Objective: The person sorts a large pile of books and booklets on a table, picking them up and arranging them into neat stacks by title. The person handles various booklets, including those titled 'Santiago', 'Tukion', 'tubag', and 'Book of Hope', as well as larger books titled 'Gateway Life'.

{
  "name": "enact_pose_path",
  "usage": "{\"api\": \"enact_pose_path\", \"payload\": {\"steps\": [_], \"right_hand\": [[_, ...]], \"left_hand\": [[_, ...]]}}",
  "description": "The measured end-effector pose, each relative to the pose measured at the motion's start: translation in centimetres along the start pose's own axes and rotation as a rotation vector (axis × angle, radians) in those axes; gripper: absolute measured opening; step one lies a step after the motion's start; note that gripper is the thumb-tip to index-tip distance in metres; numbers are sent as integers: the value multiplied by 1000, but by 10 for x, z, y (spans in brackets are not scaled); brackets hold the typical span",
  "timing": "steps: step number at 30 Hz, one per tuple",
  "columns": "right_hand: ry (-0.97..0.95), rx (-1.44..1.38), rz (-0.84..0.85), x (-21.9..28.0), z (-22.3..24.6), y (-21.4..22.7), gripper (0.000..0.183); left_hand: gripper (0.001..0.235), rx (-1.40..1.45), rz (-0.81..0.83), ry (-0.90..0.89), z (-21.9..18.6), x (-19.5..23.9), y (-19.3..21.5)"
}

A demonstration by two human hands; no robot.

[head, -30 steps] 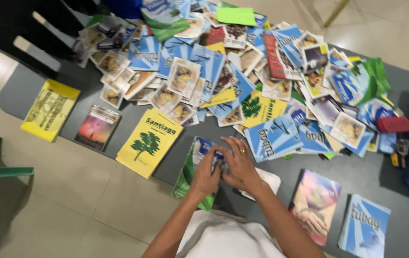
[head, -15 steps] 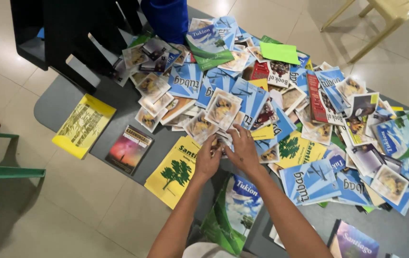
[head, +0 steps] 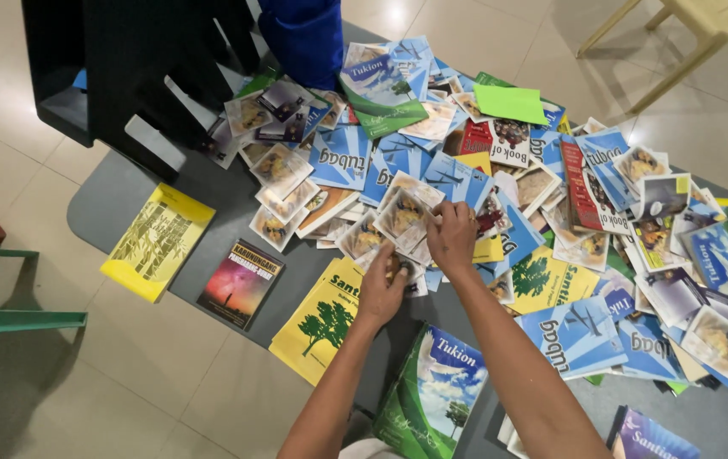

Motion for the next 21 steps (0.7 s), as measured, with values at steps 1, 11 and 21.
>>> {"api": "enact_pose_path", "payload": {"steps": [1, 11, 21], "right_hand": [[-3, 2, -1, 3, 0, 7, 30], [-46, -471, 249, 56, -14, 117, 20], [158, -102, 185, 168, -50, 238, 78]], "left_hand": [[61, 1, 4, 0, -2, 1, 0], [43, -504, 16, -531, -147, 33, -7], [20, 252, 362, 150, -85, 124, -110]]}}
Point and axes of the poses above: each hand's wrist, its own x-axis away from the middle knuckle, its own y-axis out of the back of the hand, z = x × y, the point moved 3 cm from there along -x, towards the middle knuckle, and after that the axes turned 4 degrees about -y, right-handed, at the moved point
